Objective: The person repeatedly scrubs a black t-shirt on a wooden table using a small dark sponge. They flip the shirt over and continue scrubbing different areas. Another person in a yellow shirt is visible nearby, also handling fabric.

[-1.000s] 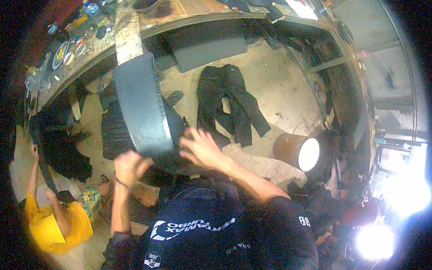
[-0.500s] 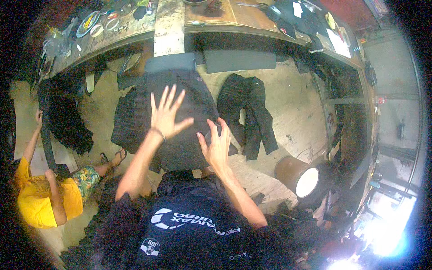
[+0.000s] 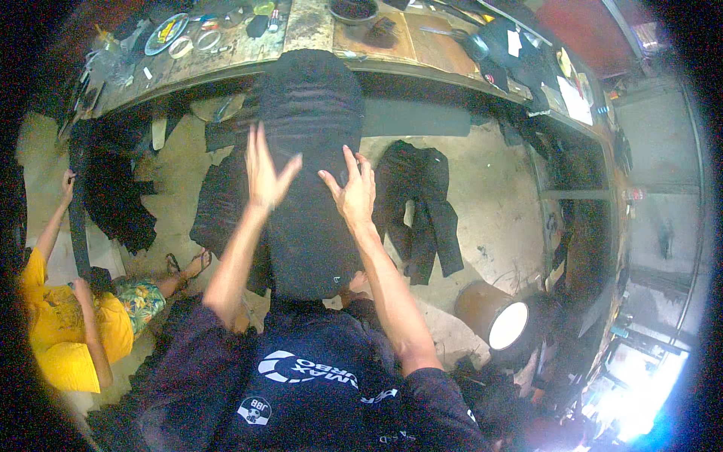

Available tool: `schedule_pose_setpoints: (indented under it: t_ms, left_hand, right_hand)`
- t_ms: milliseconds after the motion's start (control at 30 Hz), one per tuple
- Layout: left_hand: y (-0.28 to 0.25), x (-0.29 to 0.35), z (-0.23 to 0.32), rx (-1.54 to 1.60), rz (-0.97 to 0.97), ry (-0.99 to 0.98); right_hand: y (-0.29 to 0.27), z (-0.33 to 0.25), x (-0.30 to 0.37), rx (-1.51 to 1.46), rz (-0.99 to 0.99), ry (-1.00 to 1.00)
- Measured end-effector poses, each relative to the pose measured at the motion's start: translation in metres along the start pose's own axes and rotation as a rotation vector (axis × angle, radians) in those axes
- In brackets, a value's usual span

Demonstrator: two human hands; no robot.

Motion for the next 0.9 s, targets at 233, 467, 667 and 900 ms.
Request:
schedule_pose_setpoints:
  t_ms: [233, 467, 667, 900]
  left_hand:
    - [-0.019, 0.324, -0.038, 0.276, -0.887, -0.416]
    - [-0.007, 0.127, -0.11, -0.484, 0.192, -0.25]
    - [0.027, -0.059, 0.021, -0.031, -0.166, 0.376]
    - [0.059, -0.141, 0.083, -0.792, -0.759, 0.581]
  right_hand:
    - [-0.006, 0.013, 0.034, -0.259, -0.182, 0.062]
    - [-0.033, -0.003, 0.045, -0.231, -0.038, -0.108]
    - [-0.01, 0.017, 0.07, -0.186, 0.057, 0.117]
    - [-0.011, 0.014, 0.07, -0.118, 0.184, 0.069]
Point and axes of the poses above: each hand's wrist, its own x-axis away from the middle knuckle, its own y-axis out of the palm, z = x × y, the point moved 5 cm from there along -x, towards the middle knuckle, and after that the axes turned 14 degrees about -x, right-handed, at the moved point
